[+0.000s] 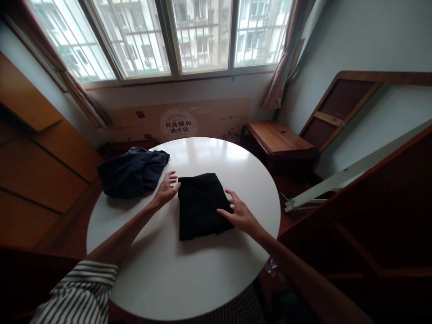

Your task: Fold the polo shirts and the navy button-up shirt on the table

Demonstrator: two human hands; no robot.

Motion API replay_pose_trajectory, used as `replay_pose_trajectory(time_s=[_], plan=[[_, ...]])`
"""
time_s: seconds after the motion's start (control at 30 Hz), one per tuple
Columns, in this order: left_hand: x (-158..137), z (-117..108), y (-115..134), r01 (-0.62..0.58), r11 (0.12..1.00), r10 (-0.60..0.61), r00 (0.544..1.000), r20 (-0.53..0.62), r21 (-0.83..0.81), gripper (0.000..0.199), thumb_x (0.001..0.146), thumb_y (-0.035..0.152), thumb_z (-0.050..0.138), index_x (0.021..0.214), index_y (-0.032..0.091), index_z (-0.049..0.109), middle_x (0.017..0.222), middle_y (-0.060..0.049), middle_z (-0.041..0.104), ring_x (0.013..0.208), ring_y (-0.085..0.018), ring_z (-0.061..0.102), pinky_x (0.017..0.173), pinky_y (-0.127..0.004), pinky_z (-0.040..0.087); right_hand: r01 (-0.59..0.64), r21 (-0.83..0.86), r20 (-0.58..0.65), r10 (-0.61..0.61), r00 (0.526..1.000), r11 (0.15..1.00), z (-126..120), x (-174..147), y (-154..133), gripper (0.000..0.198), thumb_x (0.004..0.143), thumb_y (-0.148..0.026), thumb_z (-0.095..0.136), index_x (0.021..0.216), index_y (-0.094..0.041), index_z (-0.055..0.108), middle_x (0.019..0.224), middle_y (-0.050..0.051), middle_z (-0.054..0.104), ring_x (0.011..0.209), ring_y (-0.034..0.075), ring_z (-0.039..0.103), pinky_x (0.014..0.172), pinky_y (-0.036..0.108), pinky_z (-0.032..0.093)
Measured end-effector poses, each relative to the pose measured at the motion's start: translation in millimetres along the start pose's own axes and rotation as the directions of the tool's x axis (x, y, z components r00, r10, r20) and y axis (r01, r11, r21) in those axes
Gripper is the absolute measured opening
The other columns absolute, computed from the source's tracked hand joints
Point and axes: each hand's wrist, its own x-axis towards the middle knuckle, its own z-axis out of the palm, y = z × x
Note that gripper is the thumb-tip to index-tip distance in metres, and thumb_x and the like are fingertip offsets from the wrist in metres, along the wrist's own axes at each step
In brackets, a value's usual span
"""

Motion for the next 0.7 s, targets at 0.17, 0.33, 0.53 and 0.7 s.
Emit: replay_pose_trajectory(time_s=[0.17, 0.33, 0.53, 0.7], plan=[[-4, 16, 41, -0.622, 0.681, 0.503, 0.781, 0.372, 0.387, 0.041, 0.094, 0.012, 0.040, 0.134, 0.017, 0.052, 0.137, -0.013, 0.057, 0.127, -0.023, 0.053, 0.114, -0.042, 0.035, 0.504, -0.635, 0.174, -0.527, 0.832, 0.585, 11, -5, -7, 0.051, 0.094, -0.045, 0.055, 0.139, -0.021, 0.055, 0.147, 0.015, 0.049, 0.138, 0.037, 0.041, 0.113, 0.060, 0.032], [17, 58, 53, -0.600, 0.568, 0.268, 0.782, 0.563, 0.564, 0.043, 0.100, 0.033, 0.043, 0.137, 0.013, 0.051, 0.133, -0.019, 0.060, 0.123, -0.032, 0.056, 0.108, -0.050, 0.037, 0.647, -0.628, 0.472, -0.449, 0.758, 0.433, 27, -10, -1, 0.066, 0.093, -0.057, 0.053, 0.151, -0.029, 0.040, 0.158, 0.010, 0.034, 0.146, 0.040, 0.024, 0.111, 0.067, 0.026], [58, 54, 35, -0.423, 0.865, 0.200, 0.783, 0.589, 0.269, 0.045, 0.094, 0.053, 0.050, 0.095, 0.016, 0.076, 0.091, -0.009, 0.075, 0.085, -0.024, 0.068, 0.079, -0.029, 0.049, 0.639, -0.640, 0.502, -0.398, 0.768, 0.427, 25, -24, 12, 0.070, 0.092, -0.058, 0.053, 0.154, -0.036, 0.030, 0.162, 0.008, 0.023, 0.147, 0.041, 0.018, 0.112, 0.069, 0.019], [63, 52, 29, -0.366, 0.892, 0.156, 0.801, 0.579, 0.266, 0.035, 0.091, 0.046, 0.055, 0.094, 0.018, 0.076, 0.095, -0.008, 0.076, 0.089, -0.024, 0.067, 0.083, -0.029, 0.048, 0.639, -0.622, 0.516, -0.376, 0.769, 0.453, 25, -33, 6, 0.078, 0.088, -0.062, 0.056, 0.155, -0.033, 0.029, 0.163, 0.010, 0.020, 0.147, 0.043, 0.018, 0.112, 0.070, 0.019]])
